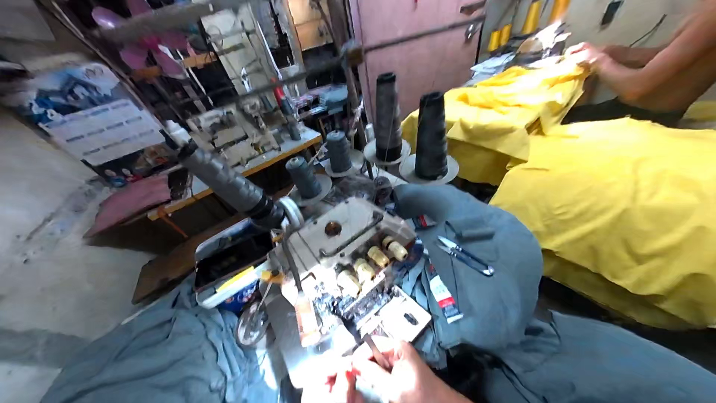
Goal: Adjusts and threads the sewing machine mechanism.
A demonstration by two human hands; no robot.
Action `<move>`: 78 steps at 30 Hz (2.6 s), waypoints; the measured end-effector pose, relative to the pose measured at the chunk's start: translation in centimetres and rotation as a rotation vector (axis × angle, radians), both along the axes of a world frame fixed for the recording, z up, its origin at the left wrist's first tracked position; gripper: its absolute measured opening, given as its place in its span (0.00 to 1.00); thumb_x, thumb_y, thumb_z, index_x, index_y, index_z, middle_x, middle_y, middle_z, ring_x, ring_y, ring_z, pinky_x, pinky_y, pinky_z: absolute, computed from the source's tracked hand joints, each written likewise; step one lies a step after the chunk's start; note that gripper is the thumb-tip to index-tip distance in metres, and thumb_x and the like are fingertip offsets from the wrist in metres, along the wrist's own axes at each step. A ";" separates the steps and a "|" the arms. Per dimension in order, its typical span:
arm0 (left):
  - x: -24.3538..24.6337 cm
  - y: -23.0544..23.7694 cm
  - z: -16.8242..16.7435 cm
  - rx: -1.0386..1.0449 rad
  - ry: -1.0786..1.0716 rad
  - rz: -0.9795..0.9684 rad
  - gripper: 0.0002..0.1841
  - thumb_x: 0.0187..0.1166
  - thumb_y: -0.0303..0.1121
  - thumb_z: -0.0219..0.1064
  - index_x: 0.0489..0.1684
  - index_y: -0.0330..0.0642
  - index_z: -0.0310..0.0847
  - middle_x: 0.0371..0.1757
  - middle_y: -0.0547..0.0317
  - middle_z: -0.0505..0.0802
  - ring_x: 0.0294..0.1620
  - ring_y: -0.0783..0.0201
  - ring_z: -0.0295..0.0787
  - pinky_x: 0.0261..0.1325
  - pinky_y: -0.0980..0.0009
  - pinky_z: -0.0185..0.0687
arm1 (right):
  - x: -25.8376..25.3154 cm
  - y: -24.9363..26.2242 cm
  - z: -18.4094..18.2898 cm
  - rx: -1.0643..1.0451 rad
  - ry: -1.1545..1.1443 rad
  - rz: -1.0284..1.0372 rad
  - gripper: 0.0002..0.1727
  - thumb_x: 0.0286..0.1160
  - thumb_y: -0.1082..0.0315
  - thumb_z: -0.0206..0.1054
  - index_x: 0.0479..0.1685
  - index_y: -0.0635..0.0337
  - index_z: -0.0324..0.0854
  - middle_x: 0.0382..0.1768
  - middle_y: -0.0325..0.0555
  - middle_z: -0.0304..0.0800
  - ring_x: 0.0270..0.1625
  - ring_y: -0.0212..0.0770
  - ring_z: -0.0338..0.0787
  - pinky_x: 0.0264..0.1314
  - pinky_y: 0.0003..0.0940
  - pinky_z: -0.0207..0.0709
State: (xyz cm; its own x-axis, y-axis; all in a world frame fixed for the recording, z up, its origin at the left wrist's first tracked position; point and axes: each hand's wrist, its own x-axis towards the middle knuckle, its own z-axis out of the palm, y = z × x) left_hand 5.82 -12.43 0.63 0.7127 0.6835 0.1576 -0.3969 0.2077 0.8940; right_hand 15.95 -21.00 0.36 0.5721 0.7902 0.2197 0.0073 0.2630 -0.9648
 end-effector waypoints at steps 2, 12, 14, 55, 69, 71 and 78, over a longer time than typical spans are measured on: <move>0.2 -0.1 -0.5 -0.015 0.007 0.049 0.04 0.72 0.40 0.78 0.28 0.58 0.92 0.25 0.77 0.90 0.17 0.87 0.78 0.18 0.89 0.73 | 0.0 0.2 -0.7 0.030 -0.030 -0.036 0.09 0.75 0.71 0.66 0.25 0.57 0.81 0.20 0.23 0.76 0.24 0.09 0.71 0.29 0.08 0.66; 0.0 0.9 0.3 0.066 0.057 0.171 0.11 0.82 0.22 0.63 0.38 0.44 0.92 0.38 0.65 0.98 0.31 0.81 0.92 0.26 0.86 0.84 | 3.1 -1.0 -1.6 0.217 -0.157 -0.245 0.22 0.92 0.46 0.50 0.42 0.42 0.90 0.46 0.18 0.87 0.48 0.14 0.84 0.50 0.14 0.80; 0.0 1.0 0.5 0.048 0.093 0.176 0.13 0.83 0.18 0.58 0.38 0.41 0.90 0.39 0.62 0.98 0.31 0.78 0.94 0.27 0.85 0.86 | 3.5 -1.4 -1.5 0.249 -0.161 -0.310 0.23 0.90 0.42 0.51 0.41 0.38 0.92 0.40 0.15 0.86 0.41 0.10 0.83 0.39 0.07 0.76; 0.2 1.7 1.0 -0.374 0.072 0.195 0.19 0.86 0.16 0.44 0.26 0.39 0.78 0.29 0.52 0.96 0.30 0.69 0.96 0.28 0.78 0.90 | 0.6 -0.9 -1.5 0.386 -0.588 -0.072 0.09 0.85 0.74 0.63 0.56 0.63 0.84 0.59 0.48 0.89 0.64 0.29 0.87 0.71 0.20 0.78; -0.1 1.7 0.7 -0.321 0.081 0.178 0.16 0.85 0.15 0.47 0.37 0.36 0.82 0.37 0.49 0.98 0.35 0.66 0.99 0.30 0.78 0.91 | 0.6 -1.0 -1.4 0.365 -0.552 -0.105 0.08 0.86 0.73 0.62 0.53 0.63 0.85 0.57 0.43 0.91 0.63 0.26 0.88 0.70 0.19 0.80; -0.4 1.6 0.6 -0.247 0.103 0.197 0.15 0.84 0.15 0.49 0.39 0.36 0.84 0.39 0.51 0.98 0.35 0.69 0.98 0.29 0.80 0.90 | 0.6 -1.0 -1.4 0.360 -0.535 -0.143 0.08 0.87 0.71 0.62 0.54 0.61 0.84 0.56 0.41 0.92 0.63 0.26 0.89 0.69 0.20 0.82; -1.9 2.1 -0.4 0.413 0.332 0.435 0.10 0.79 0.18 0.61 0.54 0.30 0.83 0.46 0.62 0.98 0.40 0.73 0.97 0.33 0.79 0.93 | 0.5 -0.6 -1.8 0.341 -0.432 -0.230 0.08 0.87 0.70 0.63 0.56 0.57 0.86 0.56 0.37 0.94 0.62 0.26 0.91 0.66 0.21 0.85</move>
